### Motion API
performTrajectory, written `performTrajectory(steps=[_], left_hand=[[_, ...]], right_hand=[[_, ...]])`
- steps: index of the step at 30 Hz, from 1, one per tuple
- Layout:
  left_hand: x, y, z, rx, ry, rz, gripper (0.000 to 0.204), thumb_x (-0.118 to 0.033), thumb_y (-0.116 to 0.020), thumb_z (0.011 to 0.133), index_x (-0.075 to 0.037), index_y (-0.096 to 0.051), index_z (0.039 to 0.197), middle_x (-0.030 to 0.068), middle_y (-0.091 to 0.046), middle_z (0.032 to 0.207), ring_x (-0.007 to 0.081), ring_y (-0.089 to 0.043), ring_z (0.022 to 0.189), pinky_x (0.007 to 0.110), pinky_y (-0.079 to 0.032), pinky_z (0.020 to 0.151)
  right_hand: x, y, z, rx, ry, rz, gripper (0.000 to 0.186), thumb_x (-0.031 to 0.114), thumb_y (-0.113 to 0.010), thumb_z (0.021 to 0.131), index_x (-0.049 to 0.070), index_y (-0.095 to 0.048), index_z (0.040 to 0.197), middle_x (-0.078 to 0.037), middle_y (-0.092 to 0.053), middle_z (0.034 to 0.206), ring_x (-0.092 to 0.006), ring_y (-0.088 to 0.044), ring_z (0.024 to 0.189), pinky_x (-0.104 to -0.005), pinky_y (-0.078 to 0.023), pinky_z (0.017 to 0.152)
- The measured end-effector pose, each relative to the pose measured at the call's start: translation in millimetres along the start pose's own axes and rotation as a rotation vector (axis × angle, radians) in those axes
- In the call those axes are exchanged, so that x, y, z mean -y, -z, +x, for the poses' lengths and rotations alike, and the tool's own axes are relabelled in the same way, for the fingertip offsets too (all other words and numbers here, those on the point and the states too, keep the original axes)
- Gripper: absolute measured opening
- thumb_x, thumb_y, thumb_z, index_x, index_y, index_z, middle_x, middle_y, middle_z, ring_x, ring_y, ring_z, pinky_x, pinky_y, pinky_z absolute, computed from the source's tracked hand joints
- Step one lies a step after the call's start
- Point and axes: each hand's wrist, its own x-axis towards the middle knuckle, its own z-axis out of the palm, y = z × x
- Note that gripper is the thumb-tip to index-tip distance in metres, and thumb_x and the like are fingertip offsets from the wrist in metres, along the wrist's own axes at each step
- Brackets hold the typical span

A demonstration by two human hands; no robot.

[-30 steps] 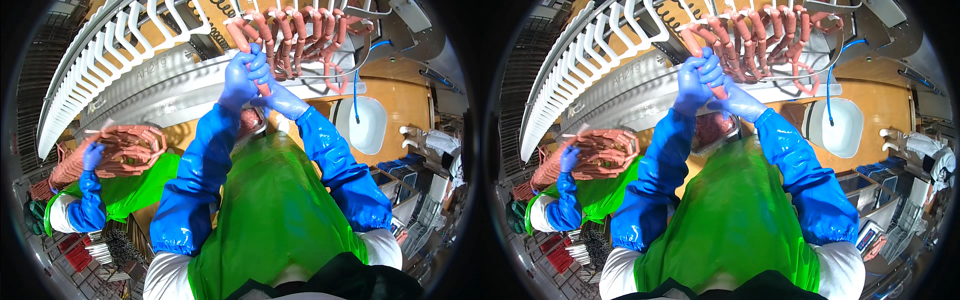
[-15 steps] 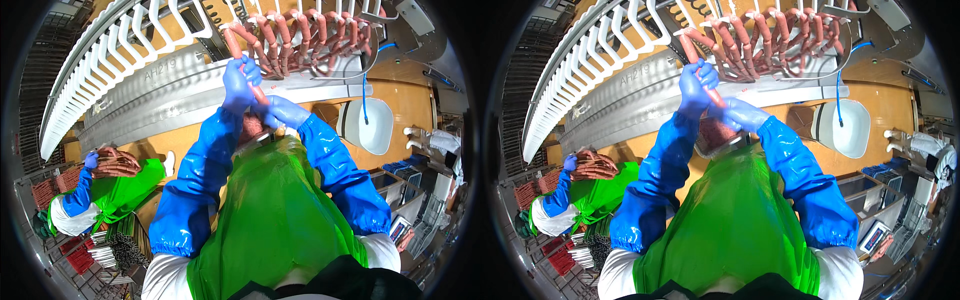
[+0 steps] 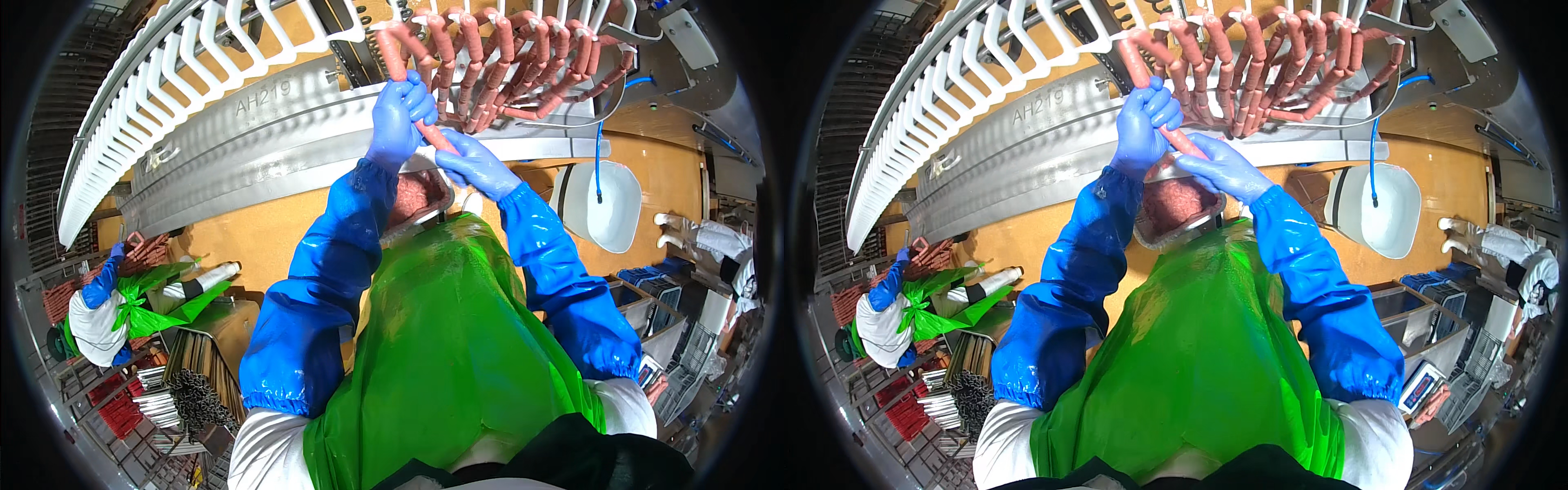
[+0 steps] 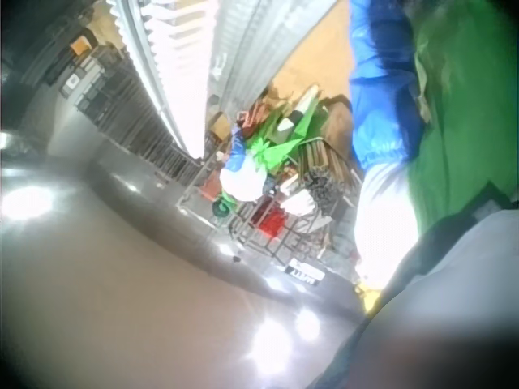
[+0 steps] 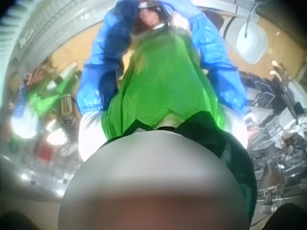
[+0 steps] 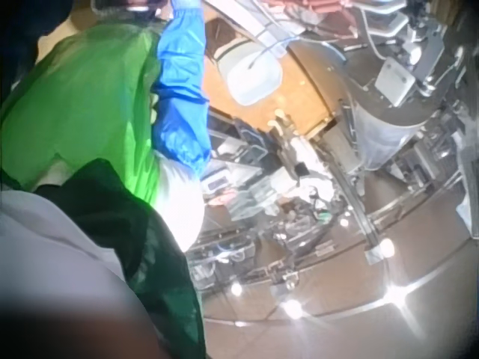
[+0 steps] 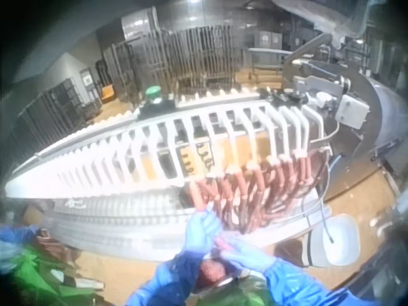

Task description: The person fills sausage casings with ground meat using a stuffer machine, ties off sections, and places the linked sausages onto a rotating rack. The process is repeated continuously as the rack turns.

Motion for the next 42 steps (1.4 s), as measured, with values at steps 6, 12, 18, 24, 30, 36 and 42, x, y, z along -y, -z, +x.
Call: performTrajectory(steps=[6, 12, 18, 24, 30, 36, 42], left_hand=[[-28.6, -22.5, 34.9, -0.379, -0.392, 1.088, 0.031, -0.022, -0.056, 0.087, -0.004, -0.053, 0.112, 0.0038, -0.055, 0.072, 0.0118, -0.048, 0.059, 0.029, -0.043, 0.059], [-42.6, 10.8, 28.9, -0.403, -0.170, 1.296, 0.055, -0.034, -0.063, 0.083, -0.003, -0.054, 0.127, 0.0089, -0.060, 0.107, 0.0126, -0.052, 0.079, 0.031, -0.046, 0.069], [-3.6, 59.9, -65.3, 0.022, -0.245, 1.861, 0.040, -0.011, -0.049, 0.093, -0.004, -0.042, 0.132, 0.0118, -0.056, 0.120, 0.0234, -0.058, 0.105, 0.037, -0.048, 0.079], [-37.9, 7.4, -62.2, 0.039, 0.210, 1.514, 0.029, -0.013, -0.056, 0.090, -0.007, -0.055, 0.118, 0.0008, -0.055, 0.082, 0.0142, -0.049, 0.069, 0.028, -0.044, 0.058], [-45.0, 7.4, -82.3, 0.130, -0.101, 1.998, 0.029, -0.032, -0.057, 0.093, -0.008, -0.057, 0.109, 0.0057, -0.059, 0.082, 0.0216, -0.056, 0.074, 0.031, -0.045, 0.057], [-64.1, -2.1, -96.4, -0.127, -0.280, 2.230, 0.024, -0.035, -0.056, 0.092, -0.011, -0.060, 0.091, 0.0143, -0.062, 0.067, 0.0381, -0.062, 0.068, 0.049, -0.048, 0.055], [-4.1, 67.0, -202.0, -0.253, 0.371, 2.346, 0.025, -0.029, -0.045, 0.096, -0.006, -0.054, 0.088, 0.0219, -0.060, 0.067, 0.0424, -0.061, 0.064, 0.055, -0.047, 0.058]], right_hand=[[-24.9, -7.5, 23.4, -0.435, 0.241, 0.135, 0.030, 0.024, -0.057, 0.096, 0.006, -0.057, 0.119, 0.006, -0.044, 0.066, -0.0020, -0.038, 0.051, -0.0187, -0.030, 0.044], [-29.2, -29.7, 44.6, -0.535, 0.135, 0.264, 0.020, 0.020, -0.059, 0.094, 0.003, -0.066, 0.102, 0.005, -0.051, 0.071, -0.0035, -0.042, 0.061, -0.0214, -0.035, 0.053], [-17.6, -26.5, 54.7, -0.195, -0.047, 0.284, 0.019, 0.026, -0.059, 0.094, 0.009, -0.062, 0.086, 0.006, -0.044, 0.059, -0.0036, -0.036, 0.044, -0.0220, -0.027, 0.040], [-30.9, 9.0, 93.4, -0.174, 0.477, -0.264, 0.023, 0.025, -0.075, 0.083, 0.006, -0.061, 0.083, 0.004, -0.050, 0.070, -0.0063, -0.045, 0.068, -0.0242, -0.038, 0.062], [-17.2, -16.9, 95.6, 0.112, 0.199, -0.070, 0.024, 0.026, -0.068, 0.088, 0.004, -0.058, 0.088, 0.001, -0.056, 0.077, -0.0068, -0.049, 0.063, -0.0225, -0.042, 0.059], [16.1, -46.4, 99.4, 0.335, -0.049, 0.294, 0.022, 0.014, -0.051, 0.092, 0.002, -0.054, 0.110, 0.001, -0.053, 0.072, -0.0046, -0.045, 0.049, -0.0188, -0.035, 0.038], [49.9, -21.7, 124.2, 0.081, 0.073, 0.019, 0.030, 0.039, -0.052, 0.096, 0.009, -0.052, 0.091, 0.003, -0.048, 0.064, -0.0033, -0.041, 0.047, -0.0201, -0.029, 0.037]])
